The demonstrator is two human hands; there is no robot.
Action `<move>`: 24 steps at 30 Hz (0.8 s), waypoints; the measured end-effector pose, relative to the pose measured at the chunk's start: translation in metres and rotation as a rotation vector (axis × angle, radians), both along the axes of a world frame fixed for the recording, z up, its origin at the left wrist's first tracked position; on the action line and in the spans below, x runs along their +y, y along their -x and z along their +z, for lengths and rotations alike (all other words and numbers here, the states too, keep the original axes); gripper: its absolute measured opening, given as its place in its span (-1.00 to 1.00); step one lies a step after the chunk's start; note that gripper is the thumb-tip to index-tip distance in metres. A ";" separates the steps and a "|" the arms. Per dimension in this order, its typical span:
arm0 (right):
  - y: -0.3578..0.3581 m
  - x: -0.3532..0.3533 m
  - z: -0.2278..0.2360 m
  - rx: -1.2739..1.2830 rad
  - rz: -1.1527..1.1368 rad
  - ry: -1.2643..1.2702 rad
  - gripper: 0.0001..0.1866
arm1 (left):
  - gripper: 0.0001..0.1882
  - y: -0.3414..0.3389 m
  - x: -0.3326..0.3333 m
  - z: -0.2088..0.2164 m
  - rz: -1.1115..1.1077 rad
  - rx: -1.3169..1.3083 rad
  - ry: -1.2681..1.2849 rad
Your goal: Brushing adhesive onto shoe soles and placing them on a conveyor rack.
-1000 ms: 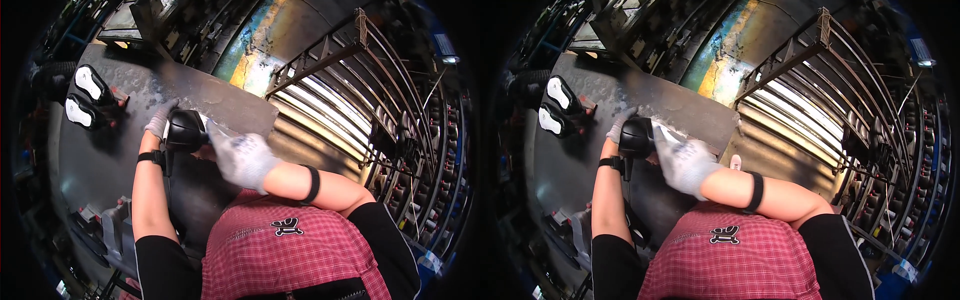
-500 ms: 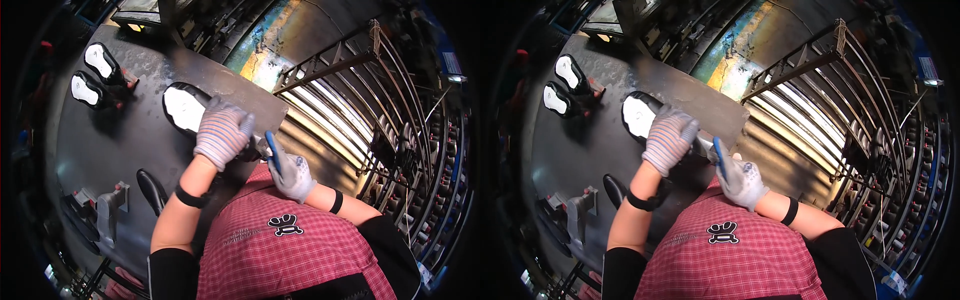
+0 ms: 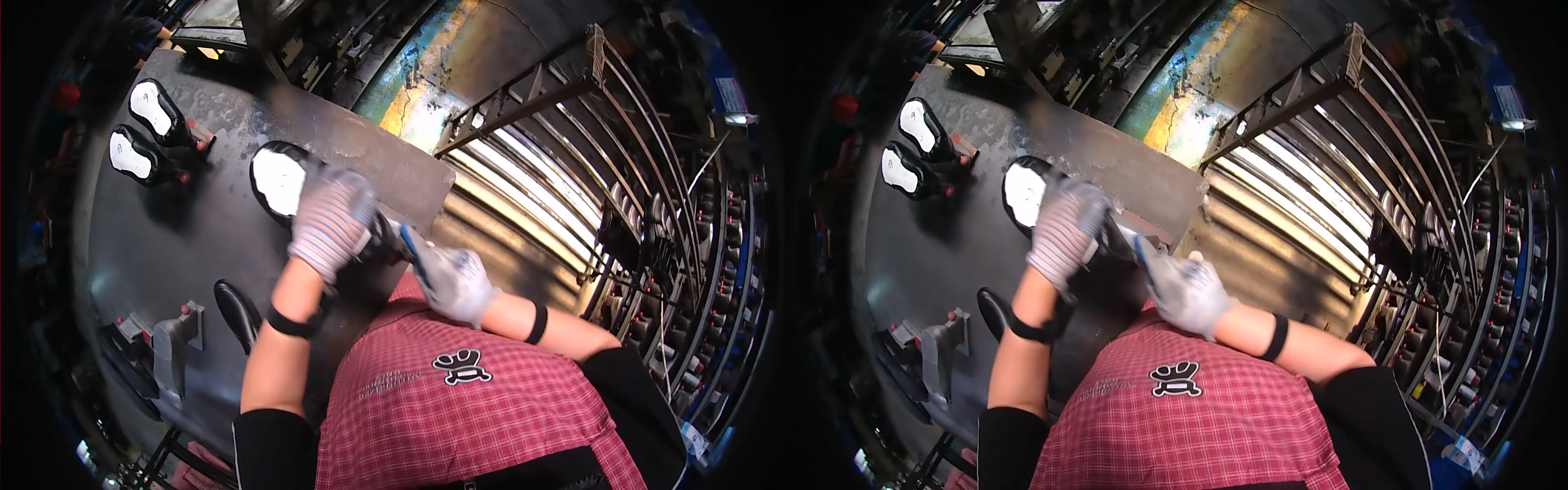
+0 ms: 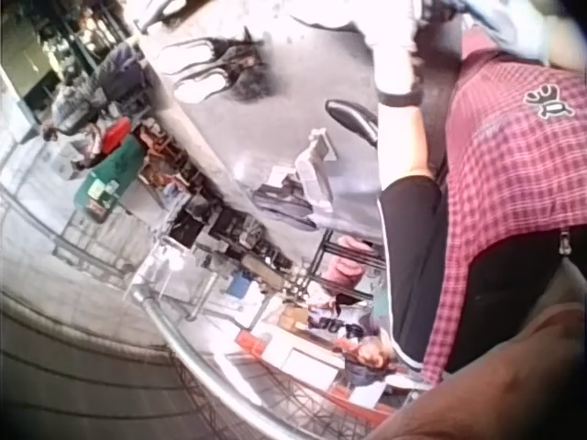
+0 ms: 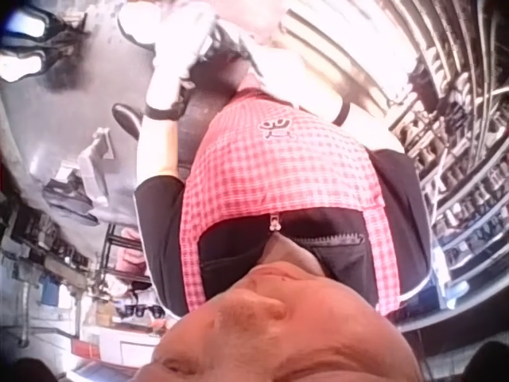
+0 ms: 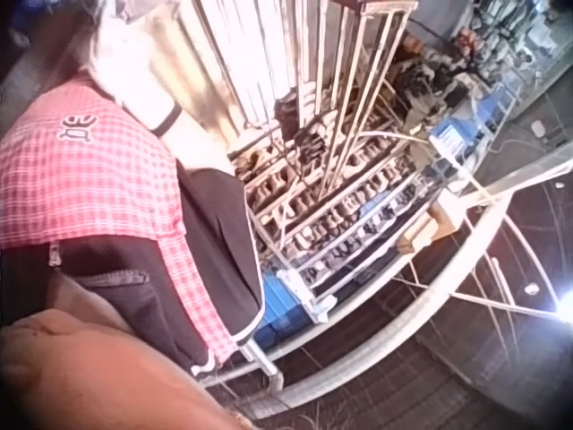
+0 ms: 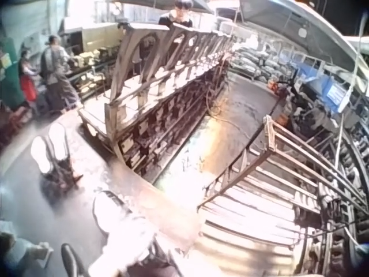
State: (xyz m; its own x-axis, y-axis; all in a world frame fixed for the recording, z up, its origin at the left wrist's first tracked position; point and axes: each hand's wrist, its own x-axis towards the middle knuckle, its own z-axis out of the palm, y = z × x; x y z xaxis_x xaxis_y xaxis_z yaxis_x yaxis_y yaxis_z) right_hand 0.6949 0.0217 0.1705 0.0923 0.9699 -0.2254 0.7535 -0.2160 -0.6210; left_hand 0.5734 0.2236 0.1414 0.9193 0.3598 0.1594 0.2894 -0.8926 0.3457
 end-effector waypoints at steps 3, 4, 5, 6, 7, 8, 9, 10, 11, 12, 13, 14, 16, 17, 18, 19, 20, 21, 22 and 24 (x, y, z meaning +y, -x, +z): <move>-0.008 -0.008 -0.010 0.043 -0.095 -0.042 -0.35 | -0.70 -0.020 -0.014 0.006 0.163 -0.092 0.177; -0.007 -0.004 -0.007 0.035 -0.127 0.049 -0.36 | -0.68 -0.019 -0.011 0.008 0.176 -0.087 0.181; -0.001 -0.011 -0.014 0.111 -0.162 -0.002 -0.37 | -0.68 -0.013 -0.009 0.006 0.178 -0.094 0.176; 0.004 -0.008 -0.007 0.124 -0.195 0.064 -0.34 | -0.70 -0.009 -0.006 0.003 0.123 -0.113 0.179; 0.002 -0.002 -0.011 0.122 -0.173 0.118 -0.30 | -0.71 -0.005 -0.003 0.001 0.065 -0.134 0.182; -0.004 0.008 -0.015 0.117 -0.152 0.173 -0.26 | -0.71 -0.005 0.000 -0.001 0.069 -0.147 0.178; -0.006 0.031 0.005 0.128 -0.133 0.361 -0.25 | -0.70 -0.005 0.005 -0.004 0.074 -0.073 0.233; -0.003 0.058 0.028 0.136 -0.123 0.549 -0.24 | -0.68 -0.008 0.010 -0.006 0.072 -0.003 0.290; 0.002 0.077 0.032 0.025 -0.141 0.715 -0.22 | -0.68 -0.012 0.016 -0.007 0.072 -0.022 0.296; 0.009 0.100 0.053 0.059 -0.185 0.873 -0.28 | -0.64 -0.010 0.023 -0.008 0.129 0.004 0.458; 0.002 0.105 0.041 0.033 -0.112 0.759 -0.42 | -0.59 -0.013 0.031 -0.008 0.166 0.025 0.620; -0.005 0.110 0.029 0.009 -0.035 0.648 -0.56 | -0.54 -0.017 0.042 -0.010 0.202 0.048 0.785; -0.011 0.148 0.025 -0.200 0.128 0.419 -0.65 | -0.51 -0.011 0.077 -0.022 0.303 -0.142 1.009; 0.000 0.169 0.042 -0.195 0.144 0.526 -0.66 | -0.50 -0.005 0.090 -0.019 0.275 -0.270 1.195; 0.010 0.191 0.063 -0.189 0.149 0.632 -0.67 | -0.50 0.001 0.098 -0.001 0.349 -0.208 1.312; 0.016 0.206 0.064 -0.198 0.172 0.641 -0.70 | -0.49 0.007 0.111 0.007 0.379 -0.168 1.394; 0.022 0.219 0.062 -0.207 0.196 0.651 -0.73 | -0.51 0.016 0.120 0.007 0.414 -0.283 1.272; 0.024 0.226 0.059 -0.163 0.197 0.577 -0.76 | -0.51 0.022 0.126 0.019 0.493 -0.274 1.341; 0.028 0.234 0.055 -0.116 0.205 0.500 -0.79 | -0.51 0.032 0.134 0.031 0.579 -0.266 1.404; 0.042 0.251 0.050 -0.136 0.188 0.531 -0.76 | -0.50 0.042 0.153 0.032 0.562 -0.255 1.278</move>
